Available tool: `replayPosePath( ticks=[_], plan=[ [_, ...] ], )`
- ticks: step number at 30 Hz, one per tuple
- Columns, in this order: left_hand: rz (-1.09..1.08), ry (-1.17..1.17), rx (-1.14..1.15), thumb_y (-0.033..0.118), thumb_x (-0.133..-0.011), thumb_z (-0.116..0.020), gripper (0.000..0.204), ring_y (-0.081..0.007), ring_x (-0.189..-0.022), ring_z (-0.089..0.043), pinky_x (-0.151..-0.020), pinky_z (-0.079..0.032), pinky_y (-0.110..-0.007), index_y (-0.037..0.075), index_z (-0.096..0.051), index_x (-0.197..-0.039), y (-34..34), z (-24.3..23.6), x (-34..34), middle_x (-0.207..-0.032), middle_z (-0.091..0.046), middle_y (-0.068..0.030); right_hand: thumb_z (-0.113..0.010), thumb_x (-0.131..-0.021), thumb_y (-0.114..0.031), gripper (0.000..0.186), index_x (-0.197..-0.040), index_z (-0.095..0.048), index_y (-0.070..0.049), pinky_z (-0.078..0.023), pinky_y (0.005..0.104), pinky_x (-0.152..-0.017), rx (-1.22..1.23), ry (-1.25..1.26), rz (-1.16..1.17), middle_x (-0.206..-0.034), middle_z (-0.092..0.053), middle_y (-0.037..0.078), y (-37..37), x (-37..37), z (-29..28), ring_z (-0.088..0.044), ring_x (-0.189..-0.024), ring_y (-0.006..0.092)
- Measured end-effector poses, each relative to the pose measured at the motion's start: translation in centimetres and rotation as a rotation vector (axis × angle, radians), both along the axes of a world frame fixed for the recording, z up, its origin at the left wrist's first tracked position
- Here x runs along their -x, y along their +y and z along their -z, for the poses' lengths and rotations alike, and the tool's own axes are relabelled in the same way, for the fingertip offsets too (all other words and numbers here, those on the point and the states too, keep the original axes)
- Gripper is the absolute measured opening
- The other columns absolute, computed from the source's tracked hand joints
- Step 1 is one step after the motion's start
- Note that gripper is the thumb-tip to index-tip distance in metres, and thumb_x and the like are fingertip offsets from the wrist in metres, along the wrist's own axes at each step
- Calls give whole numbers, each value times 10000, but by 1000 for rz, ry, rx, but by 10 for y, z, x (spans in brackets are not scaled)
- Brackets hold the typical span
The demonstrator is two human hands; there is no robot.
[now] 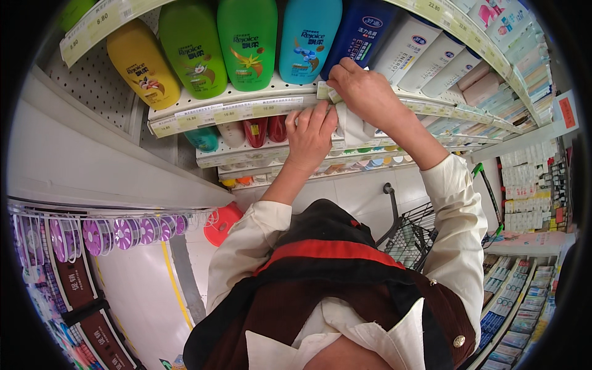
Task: The person wipes the front edge of a supermarket shelf with a white cloth, then picks up several bottles of personal care products, wipes each one, and places them back on the shelf. The person also picks up a pack of small bottles and places them in a shopping cart.
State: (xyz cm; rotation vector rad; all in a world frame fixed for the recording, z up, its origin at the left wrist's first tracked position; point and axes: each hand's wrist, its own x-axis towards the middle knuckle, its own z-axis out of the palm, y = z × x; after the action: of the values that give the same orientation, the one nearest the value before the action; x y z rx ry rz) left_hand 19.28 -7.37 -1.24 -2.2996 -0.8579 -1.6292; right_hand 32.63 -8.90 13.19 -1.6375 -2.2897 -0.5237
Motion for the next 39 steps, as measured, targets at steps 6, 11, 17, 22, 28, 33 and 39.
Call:
replayPosePath(
  ticks=[6,11,17,22,28,33,39],
  plan=[
    [-1,32,98,102,-726,-691,493,-202,-1059,-487,-961,-317,-416,158,-610,-1210,-4,-6,1,-1247,-554,11,-610,-913,-119,117,-953,-612,-9,-533,431,-656,165,236,-79,-928,-599,129,-6,-12,1,-645,-771,349],
    [-19,24,90,142,-768,-706,478,-209,-1025,-476,-958,-318,-415,167,-607,-1236,-3,-7,1,-1235,-551,17,-621,-875,-70,123,-976,-628,1,-508,442,-745,338,424,-158,-968,-609,153,-16,-25,-5,-626,-877,368],
    [5,23,39,142,-769,-709,434,-225,-1009,-468,-956,-322,-422,167,-620,-1193,-1,-4,0,-1231,-552,0,-646,-871,-62,134,-1000,-641,-23,-509,402,-714,301,270,21,-951,-624,121,-23,-27,-7,-639,-821,330],
    [18,43,48,127,-733,-712,425,-234,-1025,-469,-960,-320,-428,144,-633,-1150,-2,-2,0,-1248,-549,-23,-655,-871,-87,121,-981,-648,-37,-506,407,-687,184,337,38,-936,-623,108,-20,-14,-14,-637,-797,325],
    [30,70,57,118,-679,-719,460,-237,-1047,-475,-968,-315,-431,30,-625,-1121,-3,-1,3,-1294,-538,-47,-649,-879,-157,123,-975,-666,-83,-530,441,-690,221,287,-3,-955,-646,86,-2,13,-22,-666,-846,330],
    [47,31,68,122,-656,-686,341,-212,-1075,-480,-961,-332,-443,-2,-657,-973,-4,2,2,-1324,-540,-56,-654,-874,-178,111,-938,-666,-88,-536,443,-680,286,217,-16,-925,-692,92,14,30,-23,-680,-834,333],
    [56,36,74,123,-635,-694,380,-222,-1097,-472,-980,-325,-454,-17,-656,-986,-4,7,2,-1326,-526,-57,-687,-844,-211,146,-941,-687,-102,-550,438,-678,366,176,32,-897,-709,114,20,39,-17,-692,-816,332]
  ],
)
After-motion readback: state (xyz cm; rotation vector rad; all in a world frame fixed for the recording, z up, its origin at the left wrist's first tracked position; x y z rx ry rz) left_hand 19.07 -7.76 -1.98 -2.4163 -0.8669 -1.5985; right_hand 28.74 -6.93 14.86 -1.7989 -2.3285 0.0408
